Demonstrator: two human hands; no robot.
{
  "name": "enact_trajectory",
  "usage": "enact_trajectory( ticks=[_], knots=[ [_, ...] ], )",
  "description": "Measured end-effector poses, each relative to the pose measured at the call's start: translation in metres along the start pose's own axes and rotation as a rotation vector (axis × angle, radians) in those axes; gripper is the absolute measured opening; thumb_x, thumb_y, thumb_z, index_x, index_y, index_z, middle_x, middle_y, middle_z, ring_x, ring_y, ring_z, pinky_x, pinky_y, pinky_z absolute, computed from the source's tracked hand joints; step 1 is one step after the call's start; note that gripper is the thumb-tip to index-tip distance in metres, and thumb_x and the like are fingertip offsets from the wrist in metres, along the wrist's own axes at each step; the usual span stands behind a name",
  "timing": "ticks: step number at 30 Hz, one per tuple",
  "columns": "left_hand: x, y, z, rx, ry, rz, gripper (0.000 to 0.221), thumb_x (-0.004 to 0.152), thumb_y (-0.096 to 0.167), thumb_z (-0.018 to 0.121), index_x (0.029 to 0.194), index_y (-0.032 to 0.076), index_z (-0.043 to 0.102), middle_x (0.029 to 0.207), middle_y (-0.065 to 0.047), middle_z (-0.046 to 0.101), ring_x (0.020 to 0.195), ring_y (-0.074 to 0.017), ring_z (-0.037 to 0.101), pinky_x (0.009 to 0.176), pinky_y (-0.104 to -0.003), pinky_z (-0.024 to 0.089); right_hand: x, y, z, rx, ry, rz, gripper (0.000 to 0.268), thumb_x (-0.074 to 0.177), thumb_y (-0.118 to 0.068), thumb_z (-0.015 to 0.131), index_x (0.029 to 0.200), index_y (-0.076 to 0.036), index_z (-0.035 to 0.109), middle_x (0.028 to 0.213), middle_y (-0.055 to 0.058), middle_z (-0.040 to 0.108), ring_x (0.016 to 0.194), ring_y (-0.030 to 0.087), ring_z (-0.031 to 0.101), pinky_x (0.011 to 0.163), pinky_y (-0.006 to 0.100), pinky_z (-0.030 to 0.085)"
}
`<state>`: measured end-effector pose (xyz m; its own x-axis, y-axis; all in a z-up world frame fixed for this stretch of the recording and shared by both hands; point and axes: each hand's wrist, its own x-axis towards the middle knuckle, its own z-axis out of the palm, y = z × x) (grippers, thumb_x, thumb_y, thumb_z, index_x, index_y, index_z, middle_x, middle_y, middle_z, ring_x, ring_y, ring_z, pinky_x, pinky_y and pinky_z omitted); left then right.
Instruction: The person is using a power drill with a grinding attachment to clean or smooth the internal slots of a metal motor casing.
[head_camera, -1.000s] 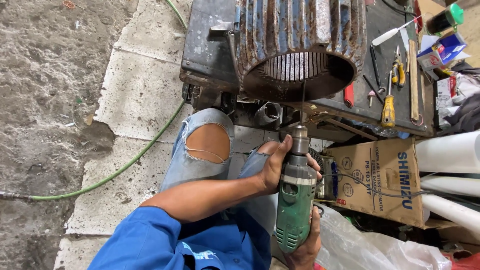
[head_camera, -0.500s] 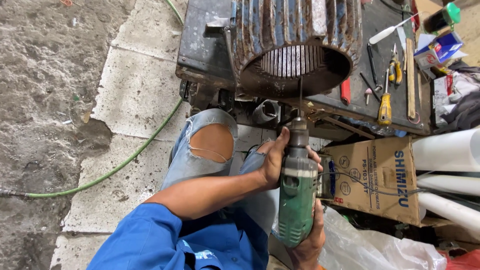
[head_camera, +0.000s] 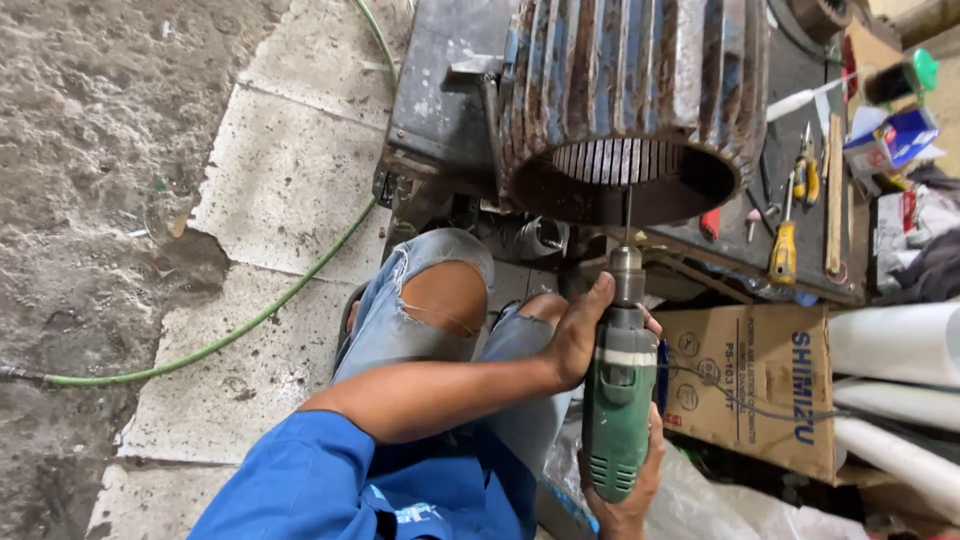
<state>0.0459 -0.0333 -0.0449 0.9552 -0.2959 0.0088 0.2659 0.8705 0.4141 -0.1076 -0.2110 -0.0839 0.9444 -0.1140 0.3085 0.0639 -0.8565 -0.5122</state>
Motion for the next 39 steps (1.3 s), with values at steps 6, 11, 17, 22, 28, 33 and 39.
enact_trajectory(
  ticks=[6,11,17,22,28,33,39],
  knots=[
    [-0.022,-0.003,0.010,0.144,0.019,0.043,0.077,0.107,0.065,0.032,0.089,0.004,0.075,0.082,-0.011,0.074,0.072,-0.0178,0.070,0.070,-0.029,0.055,-0.018,0.010,-0.014,-0.084,-0.044,0.005,0.113,0.060,-0.035,0.082,0.159,-0.007,0.035,0.156,0.019,0.048,0.142,0.038,0.050,0.114,0.045,0.041],
    [-0.013,0.005,0.012,0.098,0.017,0.056,0.075,0.106,0.066,0.033,0.089,0.005,0.073,0.084,-0.011,0.074,0.072,-0.0186,0.070,0.072,-0.031,0.056,-0.001,0.000,-0.020,-0.010,-0.097,0.014,0.119,0.059,-0.028,0.084,0.161,-0.004,0.027,0.159,0.022,0.042,0.145,0.039,0.044,0.117,0.048,0.038],
    [0.012,0.011,0.002,-0.046,-0.012,0.006,0.070,0.105,0.068,0.035,0.106,0.004,0.064,0.101,-0.015,0.074,0.082,-0.0253,0.073,0.080,-0.040,0.061,0.034,-0.068,-0.016,0.140,-0.110,0.148,0.109,0.064,-0.020,0.079,0.159,-0.006,0.028,0.147,0.023,0.052,0.120,0.034,0.062,0.098,0.043,0.054],
    [0.016,0.014,-0.009,-0.295,-0.129,-0.092,0.079,0.101,0.072,0.046,0.096,-0.002,0.073,0.093,-0.015,0.075,0.082,-0.0250,0.074,0.076,-0.037,0.060,0.027,-0.087,-0.011,-0.091,-0.122,0.256,0.109,0.060,-0.023,0.076,0.159,-0.019,0.032,0.146,0.018,0.060,0.108,0.053,0.065,0.085,0.057,0.054],
    [-0.015,-0.001,-0.012,-0.268,-0.185,-0.073,0.063,0.104,0.063,0.052,0.103,0.002,0.069,0.105,-0.015,0.074,0.091,-0.0251,0.074,0.083,-0.037,0.060,-0.019,-0.035,-0.004,-0.092,-0.038,-0.033,0.104,0.068,-0.024,0.078,0.160,-0.009,0.032,0.158,0.019,0.049,0.134,0.047,0.056,0.096,0.054,0.052],
    [-0.037,-0.013,-0.016,-0.120,-0.217,-0.118,0.062,0.104,0.057,0.054,0.105,-0.002,0.073,0.099,-0.020,0.076,0.084,-0.0240,0.075,0.078,-0.035,0.061,-0.054,0.002,0.000,-0.158,0.067,-0.160,0.088,0.081,-0.028,0.073,0.157,0.000,0.039,0.150,0.028,0.055,0.128,0.049,0.061,0.103,0.048,0.052],
    [-0.039,-0.013,-0.014,-0.101,-0.234,-0.078,0.062,0.105,0.056,0.052,0.105,-0.002,0.073,0.101,-0.020,0.075,0.092,-0.0245,0.075,0.085,-0.034,0.061,-0.059,0.021,0.009,-0.178,0.100,-0.237,0.091,0.080,-0.026,0.078,0.156,0.003,0.036,0.146,0.033,0.056,0.125,0.050,0.063,0.099,0.048,0.055]
  ],
)
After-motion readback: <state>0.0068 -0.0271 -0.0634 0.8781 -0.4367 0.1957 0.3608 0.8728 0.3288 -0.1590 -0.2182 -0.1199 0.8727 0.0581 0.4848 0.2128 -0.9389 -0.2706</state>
